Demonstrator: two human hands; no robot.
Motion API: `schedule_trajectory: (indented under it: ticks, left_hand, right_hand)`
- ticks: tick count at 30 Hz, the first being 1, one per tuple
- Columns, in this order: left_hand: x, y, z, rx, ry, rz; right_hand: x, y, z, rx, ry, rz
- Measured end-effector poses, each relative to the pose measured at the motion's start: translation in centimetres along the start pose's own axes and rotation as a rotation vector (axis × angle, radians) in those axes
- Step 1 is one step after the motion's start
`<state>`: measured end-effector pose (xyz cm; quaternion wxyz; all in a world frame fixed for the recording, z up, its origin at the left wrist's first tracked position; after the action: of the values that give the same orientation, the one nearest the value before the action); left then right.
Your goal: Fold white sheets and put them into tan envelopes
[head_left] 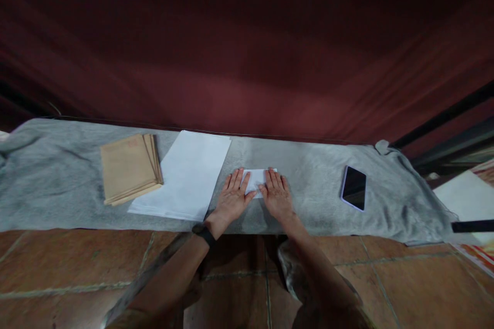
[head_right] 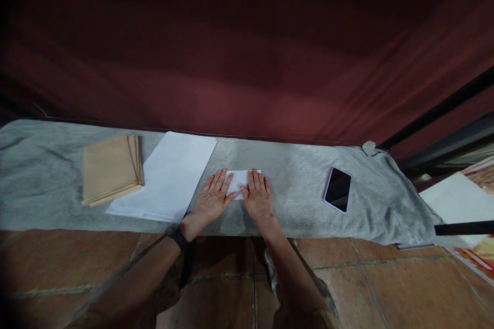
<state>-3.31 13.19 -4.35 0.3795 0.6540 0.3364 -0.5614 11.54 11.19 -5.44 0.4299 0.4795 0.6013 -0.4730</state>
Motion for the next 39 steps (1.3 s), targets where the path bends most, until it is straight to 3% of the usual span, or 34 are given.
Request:
schedule_trajectory:
  ticks: [13,26,34,39]
  left_hand:
    - [0.1,-1.0,0.4,0.052,-0.021,-0.013]
    - [-0.5,-1.9,1.3,0.047,0.036,0.019]
    - [-1.6,-2.3,1.9,0.044,0.104,0.081]
    - [-2.8,0.7,1.0,0.121,0.116,0.104]
  right_hand:
    - [-0.8,2.4,1.2,0.054,-0.037,0.02]
    - [-1.8,4.7,2.3,0.178,-0.012,0.023]
    - [-3.0,4.0,3.2,0.238,0.069,-0.009]
    - [-3.1,0.8,2.4,0.101,0.04,-0.124]
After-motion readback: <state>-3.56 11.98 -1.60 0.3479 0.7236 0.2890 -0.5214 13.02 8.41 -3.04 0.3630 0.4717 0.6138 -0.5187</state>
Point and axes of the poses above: each hand's wrist, its own z-axis away from the middle knuckle, its own x-axis out of the palm, y = z × x, the point moved 7 cm from there along -z, towards the middle knuckle, and after that the axes turned 3 degrees about -y, right-handed, at the moved point
